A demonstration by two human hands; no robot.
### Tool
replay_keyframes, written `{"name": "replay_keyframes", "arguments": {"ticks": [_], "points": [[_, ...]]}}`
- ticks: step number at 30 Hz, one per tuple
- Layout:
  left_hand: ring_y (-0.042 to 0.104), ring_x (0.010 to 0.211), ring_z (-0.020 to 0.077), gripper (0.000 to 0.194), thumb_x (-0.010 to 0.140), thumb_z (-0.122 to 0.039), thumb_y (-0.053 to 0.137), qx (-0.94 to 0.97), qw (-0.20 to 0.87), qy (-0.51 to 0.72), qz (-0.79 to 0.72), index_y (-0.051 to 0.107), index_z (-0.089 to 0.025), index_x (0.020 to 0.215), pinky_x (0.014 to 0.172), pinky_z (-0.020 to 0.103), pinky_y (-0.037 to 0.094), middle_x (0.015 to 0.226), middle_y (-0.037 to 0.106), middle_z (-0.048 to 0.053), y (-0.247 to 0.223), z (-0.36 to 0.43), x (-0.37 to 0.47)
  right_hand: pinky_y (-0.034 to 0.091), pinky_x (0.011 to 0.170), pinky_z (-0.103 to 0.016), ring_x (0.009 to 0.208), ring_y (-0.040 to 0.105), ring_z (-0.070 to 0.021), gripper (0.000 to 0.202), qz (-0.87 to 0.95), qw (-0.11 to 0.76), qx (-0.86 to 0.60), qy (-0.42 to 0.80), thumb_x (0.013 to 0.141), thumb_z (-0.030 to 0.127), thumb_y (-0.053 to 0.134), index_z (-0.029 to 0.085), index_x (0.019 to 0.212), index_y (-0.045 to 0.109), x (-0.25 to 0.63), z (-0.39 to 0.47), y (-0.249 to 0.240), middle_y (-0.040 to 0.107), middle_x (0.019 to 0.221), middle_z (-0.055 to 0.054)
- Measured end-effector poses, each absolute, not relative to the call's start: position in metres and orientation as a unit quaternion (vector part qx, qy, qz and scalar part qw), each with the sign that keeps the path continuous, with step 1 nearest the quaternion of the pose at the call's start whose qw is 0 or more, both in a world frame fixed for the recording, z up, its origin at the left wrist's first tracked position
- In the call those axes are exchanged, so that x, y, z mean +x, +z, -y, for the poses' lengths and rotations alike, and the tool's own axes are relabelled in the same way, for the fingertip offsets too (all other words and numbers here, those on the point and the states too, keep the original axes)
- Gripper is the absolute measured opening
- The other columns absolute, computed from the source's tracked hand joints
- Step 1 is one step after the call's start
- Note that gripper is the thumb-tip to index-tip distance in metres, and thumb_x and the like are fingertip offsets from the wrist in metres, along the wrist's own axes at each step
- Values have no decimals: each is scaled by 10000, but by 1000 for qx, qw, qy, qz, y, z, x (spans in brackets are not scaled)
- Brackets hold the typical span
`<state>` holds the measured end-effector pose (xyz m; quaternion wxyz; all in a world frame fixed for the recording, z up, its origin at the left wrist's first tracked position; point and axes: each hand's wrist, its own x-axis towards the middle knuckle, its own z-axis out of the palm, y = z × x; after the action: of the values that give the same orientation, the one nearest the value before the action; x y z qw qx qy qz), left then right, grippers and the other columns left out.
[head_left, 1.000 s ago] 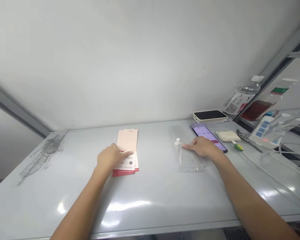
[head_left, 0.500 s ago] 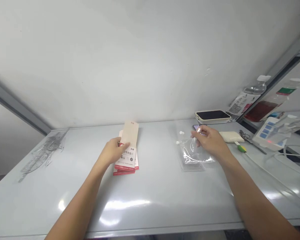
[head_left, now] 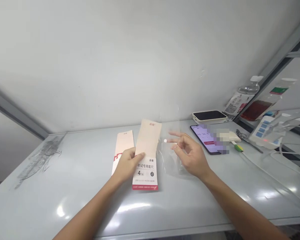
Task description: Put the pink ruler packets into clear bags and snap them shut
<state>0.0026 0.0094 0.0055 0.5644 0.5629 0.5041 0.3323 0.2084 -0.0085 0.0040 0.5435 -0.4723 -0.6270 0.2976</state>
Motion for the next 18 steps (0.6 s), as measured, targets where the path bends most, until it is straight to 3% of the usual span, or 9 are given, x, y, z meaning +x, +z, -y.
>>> {"name": "replay_keyframes", "arguments": {"ticks": [3,8,13,18], "points": [[615,585,173,228,752,-359,550,551,578,345,-493,535,-154,848,478,257,470,683,630,27,4,-14,1,470,814,-390,1002,579,-236,174,605,540,-443,382,787,205,521,197,655,409,210,8,3,499,1237,-84],[641,677,197,405,770,-382,541,556,622,355,-421,474,-161,1104,544,298,509,831,661,74,6,-13,1,413,909,-425,1121,502,-258,168,553,543,-410,481,801,241,516,194,660,437,210,6,5,481,1280,-70],[644,684,202,417,777,-405,528,565,614,354,-422,485,-145,1100,566,308,515,838,664,87,3,-14,0,425,874,-457,1106,515,-269,95,474,549,-369,581,815,295,478,213,768,478,211,2,6,496,1275,-58],[645,662,199,422,778,-408,520,568,595,341,-455,490,-150,1111,552,308,515,821,668,81,-2,-17,-1,440,862,-457,1095,525,-259,150,451,539,-366,610,833,330,459,207,747,454,210,2,4,495,1275,-71]]}}
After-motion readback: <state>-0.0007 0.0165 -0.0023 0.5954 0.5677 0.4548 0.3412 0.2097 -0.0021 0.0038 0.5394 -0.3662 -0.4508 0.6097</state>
